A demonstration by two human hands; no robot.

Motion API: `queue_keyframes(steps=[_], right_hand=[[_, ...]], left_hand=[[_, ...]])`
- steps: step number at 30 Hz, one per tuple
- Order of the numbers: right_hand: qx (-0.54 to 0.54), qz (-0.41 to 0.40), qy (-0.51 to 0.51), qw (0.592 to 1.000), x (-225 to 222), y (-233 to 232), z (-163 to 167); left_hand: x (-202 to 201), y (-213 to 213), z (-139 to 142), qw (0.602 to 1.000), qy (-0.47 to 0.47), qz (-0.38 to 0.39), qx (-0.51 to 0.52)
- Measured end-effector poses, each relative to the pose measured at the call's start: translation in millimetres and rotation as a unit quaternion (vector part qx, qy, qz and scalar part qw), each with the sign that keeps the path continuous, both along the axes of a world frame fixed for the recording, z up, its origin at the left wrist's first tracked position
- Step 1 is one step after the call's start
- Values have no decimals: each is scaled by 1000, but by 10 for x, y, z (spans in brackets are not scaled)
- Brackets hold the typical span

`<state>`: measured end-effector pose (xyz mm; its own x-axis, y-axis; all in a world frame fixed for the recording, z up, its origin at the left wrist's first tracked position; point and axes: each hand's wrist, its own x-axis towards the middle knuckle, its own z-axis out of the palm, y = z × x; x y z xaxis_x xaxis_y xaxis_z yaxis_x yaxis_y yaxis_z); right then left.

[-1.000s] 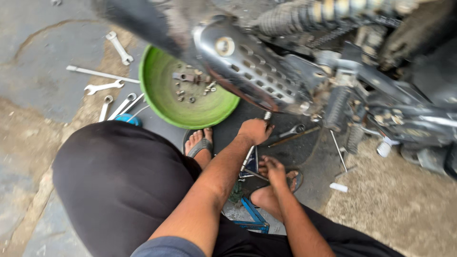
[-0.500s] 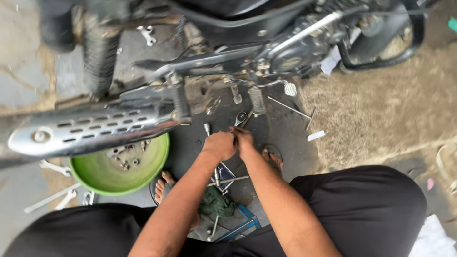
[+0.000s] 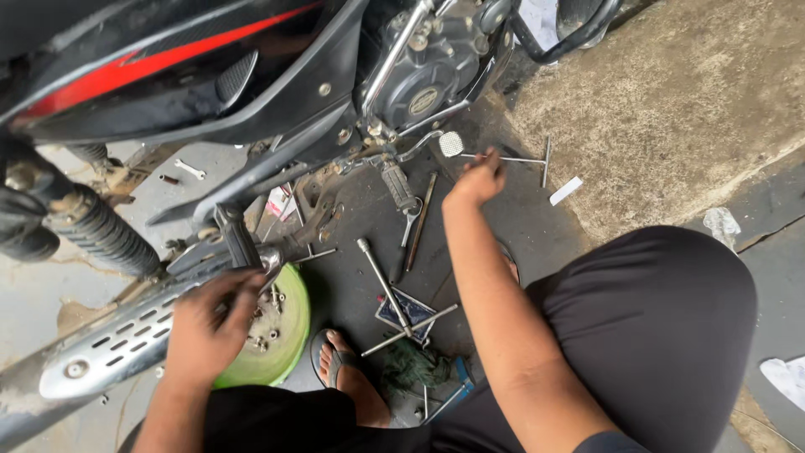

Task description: The person sits on the ground and uses a T-handle wrench and socket to loosen and tighten bolts on the motorcycle frame near the exhaust and rear suspension. They repeatedly remove and reinsert bolts, place them in a green basin, and adjust the exhaust bracket.

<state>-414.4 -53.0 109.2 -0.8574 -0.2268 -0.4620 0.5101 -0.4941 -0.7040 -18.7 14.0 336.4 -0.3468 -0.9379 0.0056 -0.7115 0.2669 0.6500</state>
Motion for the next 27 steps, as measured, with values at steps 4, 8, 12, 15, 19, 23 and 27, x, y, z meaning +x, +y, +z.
queue_keyframes(steps=[4, 8, 12, 15, 19, 23, 27], right_hand=[[61, 90, 227, 968, -445, -349, 86], [351, 222, 418, 808, -369, -580, -18], [392, 263, 381, 795, -235, -607, -291], [387, 260, 363, 807, -202, -612, -436], [374, 319, 233, 839, -160, -677, -562], [381, 437, 32, 814, -44, -731, -708], [374, 520, -42, 767, -30, -748, -808]], left_hand=[[249, -271, -261, 971, 78, 196, 113], [317, -524, -389, 940, 102, 207, 252], [59, -591, -497, 925, 203, 208, 245], [-57, -648, -461, 926, 224, 187, 239], [-53, -731, -393, 938, 175, 183, 236], [-11, -803, -452, 940, 139, 204, 234], [26, -897, -592, 944, 182, 150, 229]])
